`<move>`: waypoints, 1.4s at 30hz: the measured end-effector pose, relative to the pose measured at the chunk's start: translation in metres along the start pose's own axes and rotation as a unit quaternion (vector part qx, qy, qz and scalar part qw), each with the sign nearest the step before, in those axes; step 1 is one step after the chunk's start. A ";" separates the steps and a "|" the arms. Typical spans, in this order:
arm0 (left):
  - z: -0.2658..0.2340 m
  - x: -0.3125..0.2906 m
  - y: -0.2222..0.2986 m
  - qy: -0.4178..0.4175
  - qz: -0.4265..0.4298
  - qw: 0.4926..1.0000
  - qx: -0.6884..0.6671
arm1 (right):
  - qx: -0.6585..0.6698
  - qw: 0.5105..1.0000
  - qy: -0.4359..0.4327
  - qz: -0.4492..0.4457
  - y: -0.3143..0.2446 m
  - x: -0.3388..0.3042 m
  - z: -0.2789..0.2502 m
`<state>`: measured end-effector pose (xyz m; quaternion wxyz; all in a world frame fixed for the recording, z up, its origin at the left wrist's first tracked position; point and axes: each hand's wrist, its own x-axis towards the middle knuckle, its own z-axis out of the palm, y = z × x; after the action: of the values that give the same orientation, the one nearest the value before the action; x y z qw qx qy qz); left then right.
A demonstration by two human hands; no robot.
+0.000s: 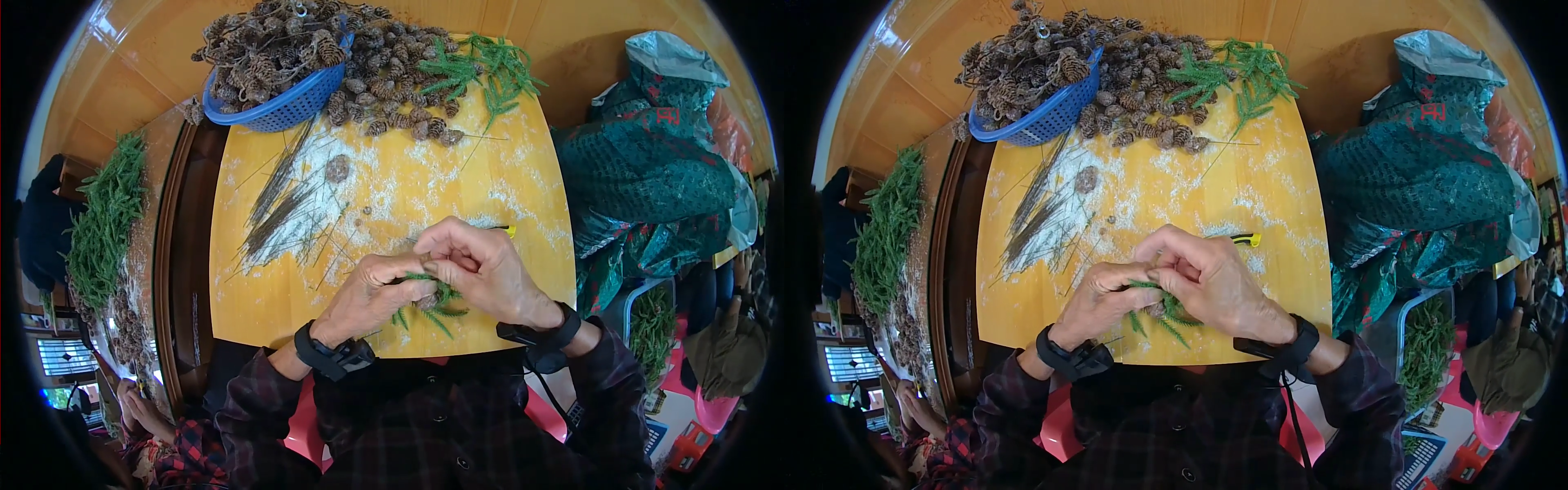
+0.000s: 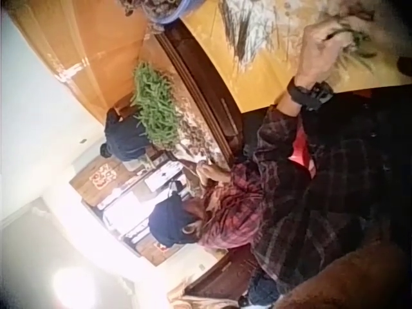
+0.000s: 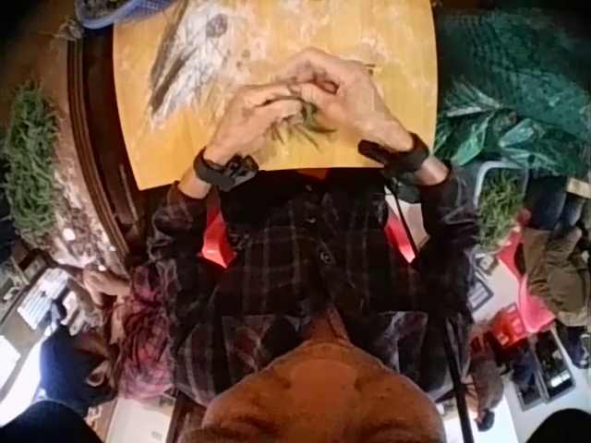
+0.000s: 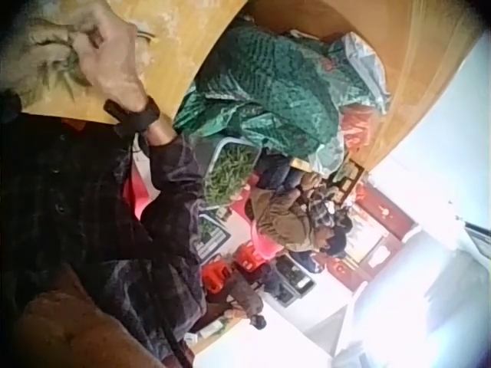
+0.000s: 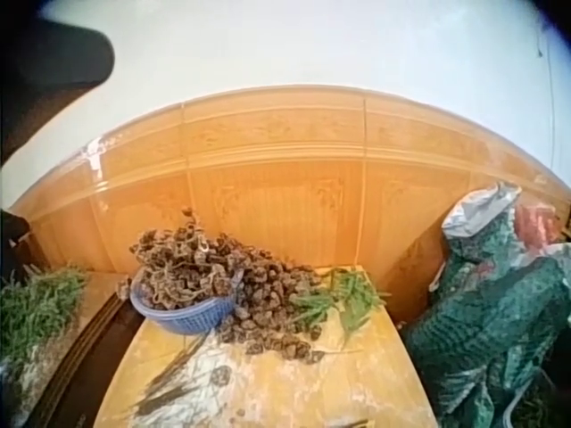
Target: The person assembles a decorative piece by wrapping wire around a pinecone and a branch, then using pliers to twist and trim the wire. After securing the pinecone to the branch, they place the finished piece into a container on the floor.
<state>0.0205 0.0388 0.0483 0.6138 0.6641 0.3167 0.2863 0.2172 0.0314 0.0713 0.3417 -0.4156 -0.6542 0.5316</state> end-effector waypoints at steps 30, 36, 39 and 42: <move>-0.009 0.002 0.012 -0.162 -0.075 0.973 -0.143 | -0.261 0.912 -0.132 -0.286 -0.003 -0.002 -0.027; -0.006 0.001 0.014 -0.077 0.047 0.996 0.026 | -0.034 0.989 -0.140 -0.017 -0.002 -0.003 -0.020; -0.002 -0.003 0.016 -0.074 -0.103 0.977 -0.170 | -0.063 0.991 -0.104 -0.055 -0.002 -0.004 -0.026; -0.001 -0.009 0.017 -0.061 -0.144 0.954 -0.256 | -0.082 0.984 -0.078 -0.141 -0.007 -0.006 -0.027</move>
<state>0.0147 0.0318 0.0656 0.8161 0.4481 0.2870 0.2255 0.2427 0.0360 0.0832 0.3256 -0.3030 -0.7720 0.4541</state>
